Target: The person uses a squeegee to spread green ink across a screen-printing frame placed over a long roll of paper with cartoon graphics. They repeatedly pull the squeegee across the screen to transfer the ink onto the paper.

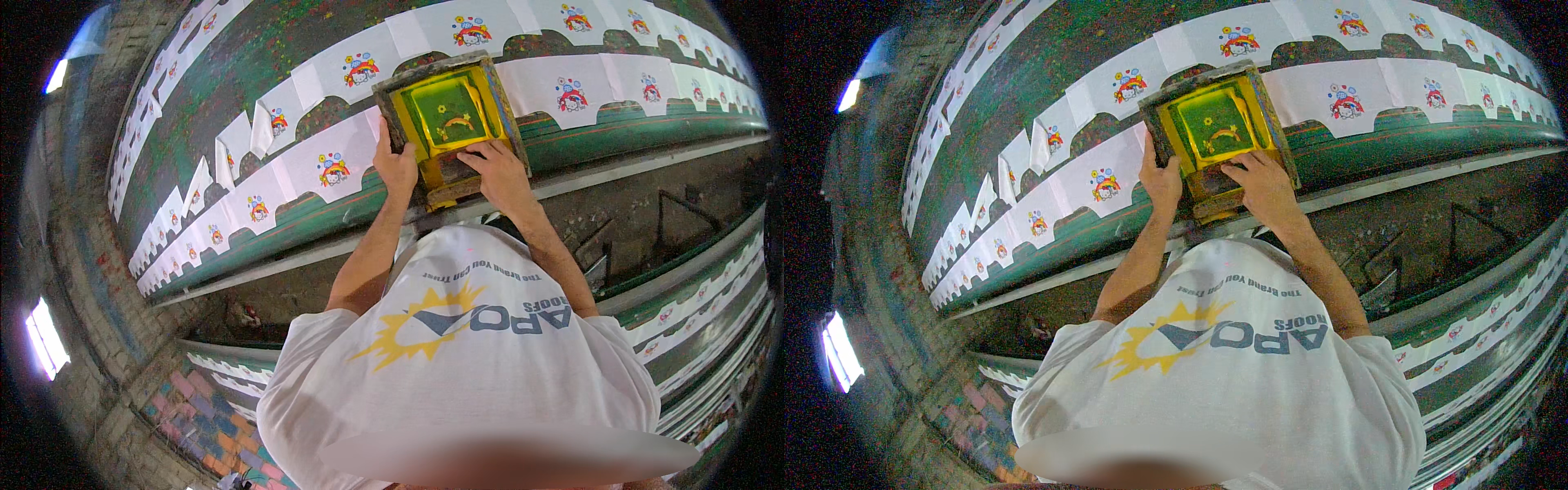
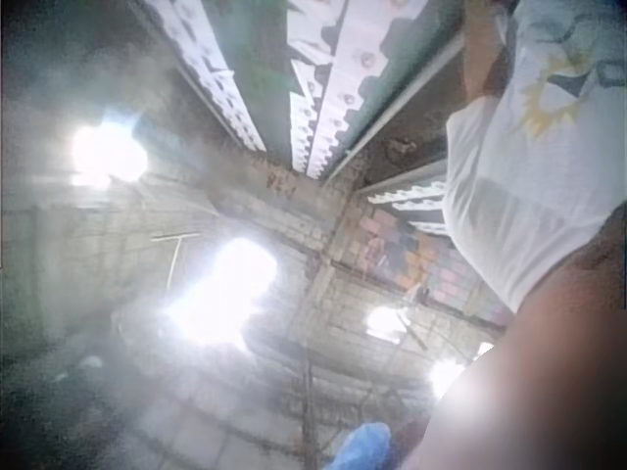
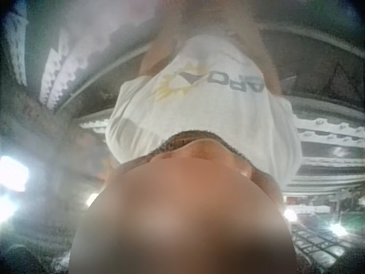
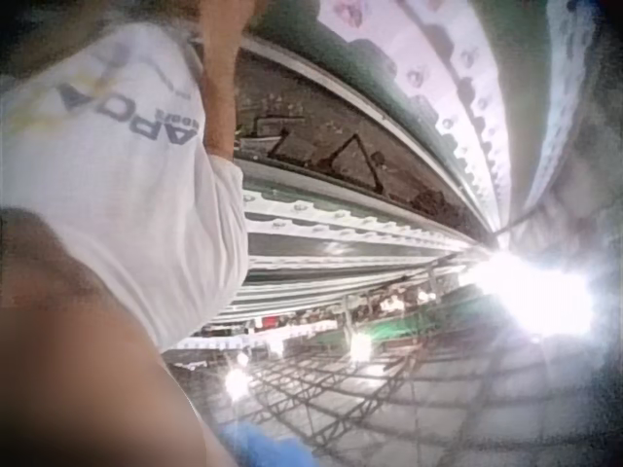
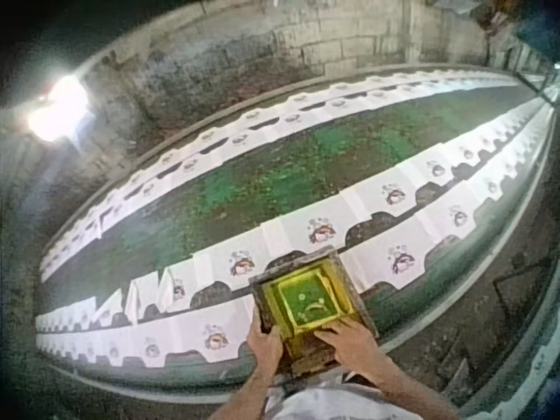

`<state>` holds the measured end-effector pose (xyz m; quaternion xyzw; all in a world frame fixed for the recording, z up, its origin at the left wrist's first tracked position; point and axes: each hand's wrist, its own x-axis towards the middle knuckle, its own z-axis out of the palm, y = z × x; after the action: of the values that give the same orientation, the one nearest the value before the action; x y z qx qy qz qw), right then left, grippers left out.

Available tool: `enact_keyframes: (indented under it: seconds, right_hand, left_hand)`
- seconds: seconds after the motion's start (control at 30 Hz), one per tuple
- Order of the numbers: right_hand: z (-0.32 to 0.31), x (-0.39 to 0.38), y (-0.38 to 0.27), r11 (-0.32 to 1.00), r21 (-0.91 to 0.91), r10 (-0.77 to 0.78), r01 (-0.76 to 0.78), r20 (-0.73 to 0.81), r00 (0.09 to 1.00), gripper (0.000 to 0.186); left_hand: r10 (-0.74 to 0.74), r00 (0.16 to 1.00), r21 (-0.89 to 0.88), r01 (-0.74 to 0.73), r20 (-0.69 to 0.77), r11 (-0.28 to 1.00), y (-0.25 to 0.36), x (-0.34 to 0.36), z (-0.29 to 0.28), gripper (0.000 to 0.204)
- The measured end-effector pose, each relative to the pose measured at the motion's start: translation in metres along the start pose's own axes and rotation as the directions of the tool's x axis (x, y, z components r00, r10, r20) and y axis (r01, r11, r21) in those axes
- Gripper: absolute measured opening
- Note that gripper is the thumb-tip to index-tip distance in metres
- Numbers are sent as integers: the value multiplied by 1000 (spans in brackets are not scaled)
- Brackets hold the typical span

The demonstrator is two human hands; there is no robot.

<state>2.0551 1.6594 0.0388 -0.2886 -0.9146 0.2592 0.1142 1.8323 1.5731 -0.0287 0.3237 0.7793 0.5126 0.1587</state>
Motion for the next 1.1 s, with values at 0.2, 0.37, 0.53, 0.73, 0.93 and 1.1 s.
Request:
enact_keyframes:
  seconds: [0.2,0.37,0.53,0.73,0.93,1.1]
  right_hand:
    - [10,-1,-7,999,-28,23,-25,-74,997,55]
    - [17,30,4,998,-64,4,-10,-105,994,54]
    - [12,94,26,997,-72,22,-26,-59,998,50]
    - [-12,147,43,995,-39,95,-90,151,984,42]
    - [-5,130,35,992,-88,107,-94,151,983,43]
    - [-8,64,14,997,-25,74,-71,135,988,49]
  left_hand:
    - [33,999,10,-33,-13,999,1,0,-1,81]
    - [-30,999,-89,33,34,995,1,-2,-2,81]
    - [26,999,-44,-24,36,999,-8,-2,0,82]
    - [53,998,-227,-44,37,973,-16,0,4,80]
    - [82,996,-134,-77,37,988,-11,-3,-1,78]
    - [25,999,-83,-21,39,996,-16,-3,2,79]
